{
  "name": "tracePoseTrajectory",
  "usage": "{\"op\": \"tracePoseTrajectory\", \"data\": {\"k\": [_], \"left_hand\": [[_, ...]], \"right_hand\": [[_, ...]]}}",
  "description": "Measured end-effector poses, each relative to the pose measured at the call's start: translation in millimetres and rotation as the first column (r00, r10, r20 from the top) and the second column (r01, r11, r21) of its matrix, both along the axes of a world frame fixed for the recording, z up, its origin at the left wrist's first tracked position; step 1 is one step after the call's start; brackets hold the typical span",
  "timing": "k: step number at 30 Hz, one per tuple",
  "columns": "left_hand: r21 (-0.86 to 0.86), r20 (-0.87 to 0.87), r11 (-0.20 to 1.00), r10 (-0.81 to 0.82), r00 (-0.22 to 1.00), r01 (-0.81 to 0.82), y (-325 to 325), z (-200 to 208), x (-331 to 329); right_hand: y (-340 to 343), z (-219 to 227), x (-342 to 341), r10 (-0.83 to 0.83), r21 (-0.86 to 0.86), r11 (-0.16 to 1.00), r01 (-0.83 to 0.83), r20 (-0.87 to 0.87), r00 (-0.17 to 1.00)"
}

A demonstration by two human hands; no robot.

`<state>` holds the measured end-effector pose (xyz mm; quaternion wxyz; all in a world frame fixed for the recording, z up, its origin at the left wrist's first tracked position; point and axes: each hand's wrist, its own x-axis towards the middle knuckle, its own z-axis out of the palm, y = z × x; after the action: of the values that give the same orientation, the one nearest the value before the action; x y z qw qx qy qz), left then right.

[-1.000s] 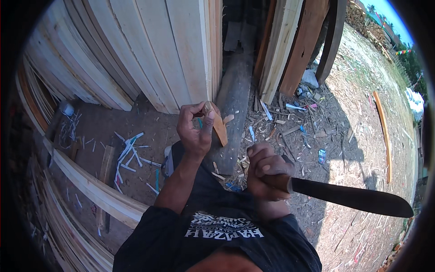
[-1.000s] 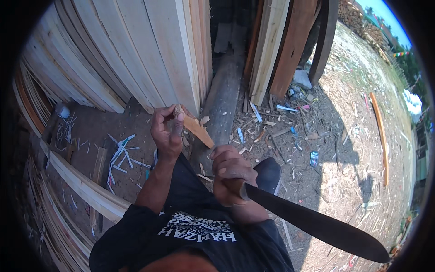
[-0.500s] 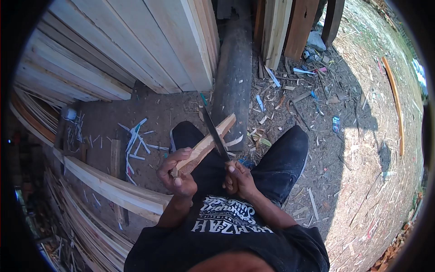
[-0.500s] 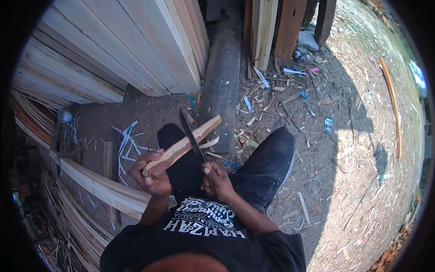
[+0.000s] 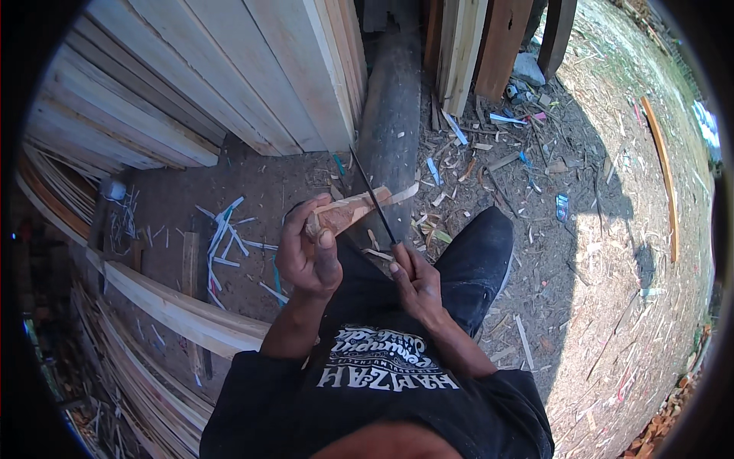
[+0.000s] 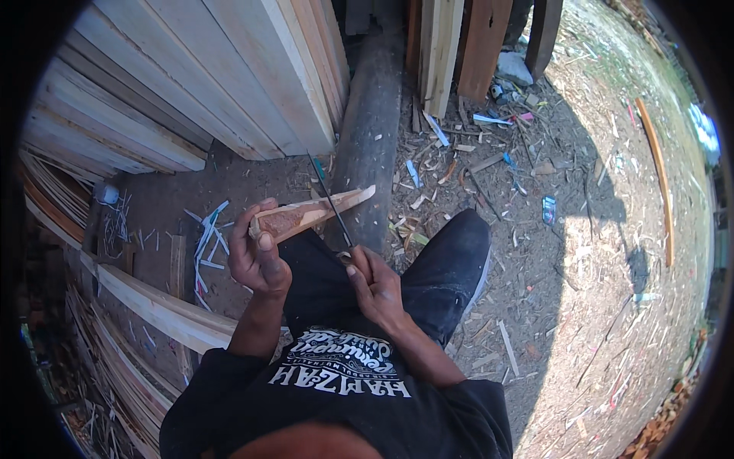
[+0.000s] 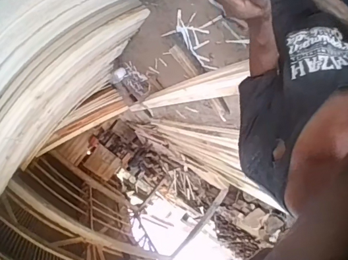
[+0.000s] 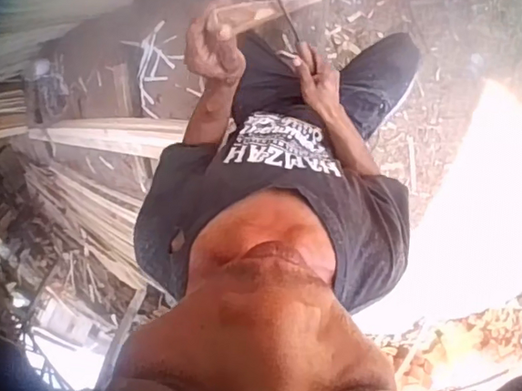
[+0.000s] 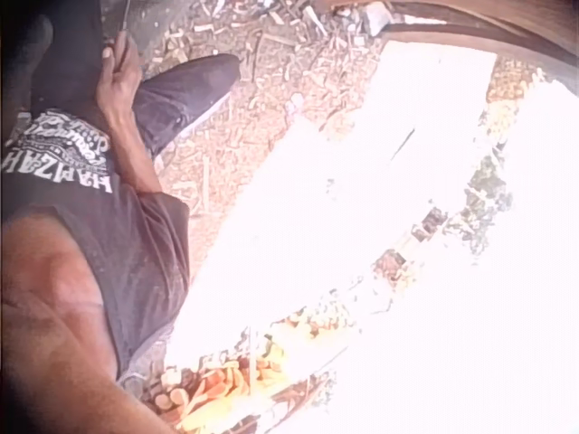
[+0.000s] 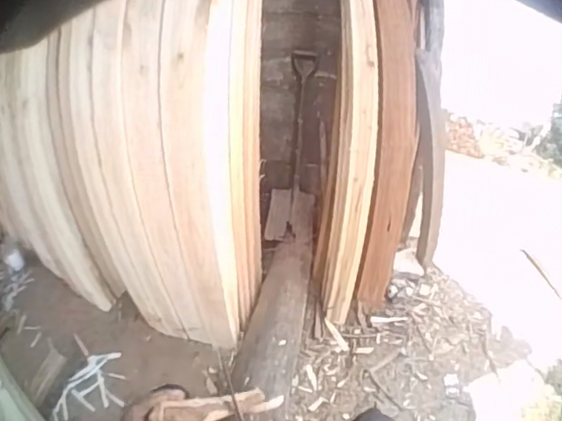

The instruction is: The person shaves a piece of wood using a blade.

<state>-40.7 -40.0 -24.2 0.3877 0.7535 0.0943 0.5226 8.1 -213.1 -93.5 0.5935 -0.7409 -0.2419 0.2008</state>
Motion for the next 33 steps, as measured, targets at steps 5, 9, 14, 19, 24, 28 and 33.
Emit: {"op": "tracePoseTrajectory", "data": {"k": [5,9,14,19,24,28,33], "left_hand": [[-0.061,-0.017,0.998,0.029,0.999,-0.030,9.6,18.1,32.0],[-0.022,-0.055,0.994,0.104,0.993,-0.105,12.8,29.3,44.9],[0.069,0.007,0.981,0.180,0.984,-0.180,26.9,29.2,56.6],[0.106,-0.051,0.978,0.184,0.982,-0.178,11.9,31.7,64.8],[0.043,0.029,0.979,0.197,0.980,-0.199,29.8,32.3,70.2],[0.055,-0.013,0.982,0.179,0.984,-0.178,31.6,33.3,80.4],[-0.006,-0.022,0.985,0.171,0.985,-0.171,41.3,33.1,83.7]], "right_hand": [[21.2,1.2,23.3,-0.011,0.018,1.000,0.013,-0.105,0.994],[23.6,51.4,45.8,0.038,-0.050,0.997,-0.055,-0.302,0.953],[20.6,115.4,40.4,-0.144,0.902,0.425,-0.077,0.152,0.978],[51.8,-10.0,44.5,-0.133,0.010,0.991,0.134,0.190,0.973],[58.2,10.2,61.4,0.037,0.107,0.994,0.012,-0.445,0.895],[65.7,5.5,72.3,0.276,0.443,0.885,0.144,-0.748,0.604],[83.5,0.9,71.4,0.185,0.454,0.868,0.201,-0.673,0.716]]}}
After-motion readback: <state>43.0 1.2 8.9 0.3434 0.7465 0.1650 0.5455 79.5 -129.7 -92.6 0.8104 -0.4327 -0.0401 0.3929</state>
